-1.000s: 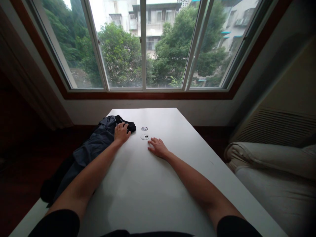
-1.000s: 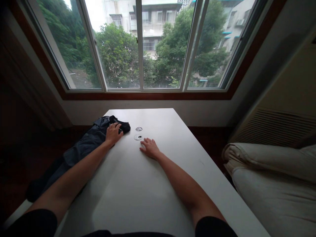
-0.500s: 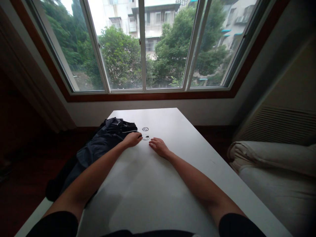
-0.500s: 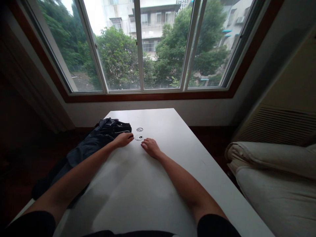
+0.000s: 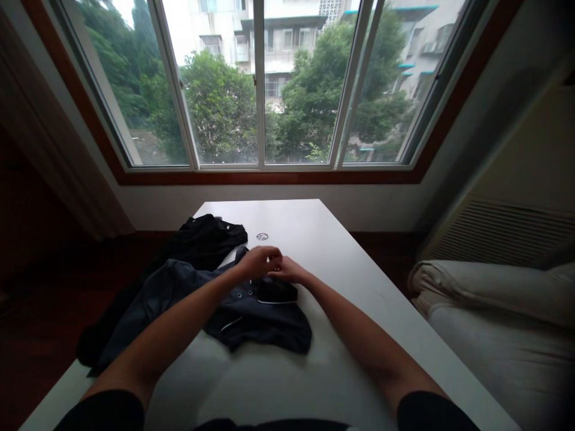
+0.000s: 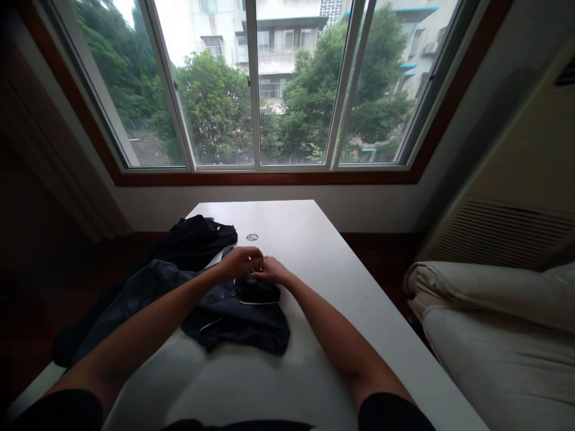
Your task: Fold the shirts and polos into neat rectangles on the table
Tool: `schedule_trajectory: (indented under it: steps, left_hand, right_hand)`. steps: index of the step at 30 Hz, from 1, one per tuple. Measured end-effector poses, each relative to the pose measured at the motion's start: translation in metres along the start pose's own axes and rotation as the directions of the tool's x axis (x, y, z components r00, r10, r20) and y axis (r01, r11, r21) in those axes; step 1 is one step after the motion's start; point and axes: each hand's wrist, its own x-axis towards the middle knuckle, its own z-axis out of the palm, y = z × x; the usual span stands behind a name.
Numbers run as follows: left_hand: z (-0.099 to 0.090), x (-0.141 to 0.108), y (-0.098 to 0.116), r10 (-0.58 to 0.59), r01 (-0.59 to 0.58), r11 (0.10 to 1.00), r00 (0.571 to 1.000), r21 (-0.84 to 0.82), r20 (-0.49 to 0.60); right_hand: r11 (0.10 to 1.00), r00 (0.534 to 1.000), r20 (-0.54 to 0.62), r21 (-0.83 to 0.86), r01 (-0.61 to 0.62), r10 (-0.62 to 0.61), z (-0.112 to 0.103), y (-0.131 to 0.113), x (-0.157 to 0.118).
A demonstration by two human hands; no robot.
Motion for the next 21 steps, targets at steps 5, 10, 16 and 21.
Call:
schedule_trajectory:
  steps: [5, 10, 16, 21]
  left_hand:
    - [-0.015, 0.008, -0.085, -0.298, 0.329, 0.914, 0.942, 0.238, -0.157]
    - [-0.001, -0.015, -0.131, -0.358, 0.281, 0.857, 0.928, 0.433, 0.106]
    - [-0.018, -0.016, -0.130, -0.338, 0.277, 0.834, 0.940, 0.477, 0.045]
    - [-0.059, -0.010, -0.111, -0.319, 0.412, 0.804, 0.908, 0.430, -0.272]
  right_hand:
    - [0.927, 0.923, 0.198, -0.252, -0.278, 0.330, -0.018, -0.003, -0.010]
    - [0.967, 0.858, 0.447, -0.123, -0.223, 0.255, -0.024, -0.001, -0.018]
    - [0.999, 0.968, 0.248, -0.014, -0.049, 0.051, -0.002, -0.018, -0.015]
    - [0.840, 0.995, 0.024, 0.534, -0.099, 0.101, 0.004, -0.016, -0.009]
